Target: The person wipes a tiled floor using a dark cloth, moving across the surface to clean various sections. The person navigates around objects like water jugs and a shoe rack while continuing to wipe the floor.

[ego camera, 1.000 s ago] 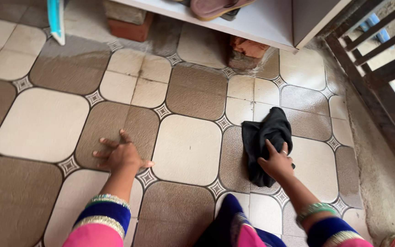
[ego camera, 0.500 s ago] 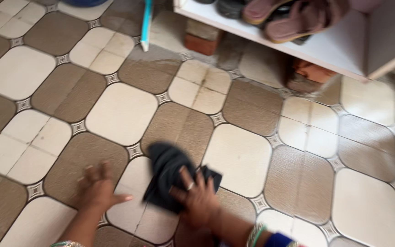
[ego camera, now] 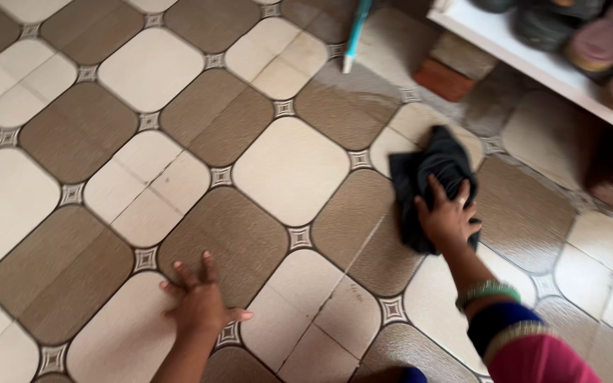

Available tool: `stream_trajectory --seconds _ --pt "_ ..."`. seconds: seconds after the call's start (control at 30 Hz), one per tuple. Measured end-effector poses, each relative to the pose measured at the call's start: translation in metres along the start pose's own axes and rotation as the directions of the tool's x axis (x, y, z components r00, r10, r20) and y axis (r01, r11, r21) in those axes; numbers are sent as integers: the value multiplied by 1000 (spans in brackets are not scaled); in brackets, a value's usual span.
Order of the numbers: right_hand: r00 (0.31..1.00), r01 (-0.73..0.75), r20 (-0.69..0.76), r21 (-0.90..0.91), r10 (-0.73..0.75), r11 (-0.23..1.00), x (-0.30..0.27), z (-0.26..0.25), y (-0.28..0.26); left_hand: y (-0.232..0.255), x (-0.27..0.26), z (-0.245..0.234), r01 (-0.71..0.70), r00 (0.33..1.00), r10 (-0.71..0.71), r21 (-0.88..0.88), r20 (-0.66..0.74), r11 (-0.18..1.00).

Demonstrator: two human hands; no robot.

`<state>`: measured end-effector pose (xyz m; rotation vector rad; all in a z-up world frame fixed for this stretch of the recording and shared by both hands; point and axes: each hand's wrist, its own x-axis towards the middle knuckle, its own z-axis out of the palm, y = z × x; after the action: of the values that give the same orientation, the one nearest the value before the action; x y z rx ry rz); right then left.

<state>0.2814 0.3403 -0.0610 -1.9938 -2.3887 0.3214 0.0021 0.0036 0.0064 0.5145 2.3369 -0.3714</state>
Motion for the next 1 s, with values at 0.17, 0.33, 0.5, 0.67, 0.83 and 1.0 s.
stream_trajectory --seconds 0.17,0.33,0.5,0.67,0.83,1.0 --pt "978 196 -66 -48 -199 979 -26 -10 -79 10 -20 -25 -9 999 7 59 36 998" --pt "699 668 368 -27 -614 744 -133 -35 -188 12 -16 -33 -26 998 20 91 60 996" --pt "367 911 101 161 -925 379 -200 -20 -189 12 -10 -26 -16 997 6 132 77 991" --pt "611 790 6 68 -792 610 -148 -6 -161 6 -1 -12 -37 999 36 48 31 998" --pt "844 536 22 -59 -536 842 -28 9 -216 3 17 24 -46 992 58 106 -109 993" --pt "798 562 288 -35 -530 827 20 14 -323 11 37 37 7 999 -11 108 33 994"
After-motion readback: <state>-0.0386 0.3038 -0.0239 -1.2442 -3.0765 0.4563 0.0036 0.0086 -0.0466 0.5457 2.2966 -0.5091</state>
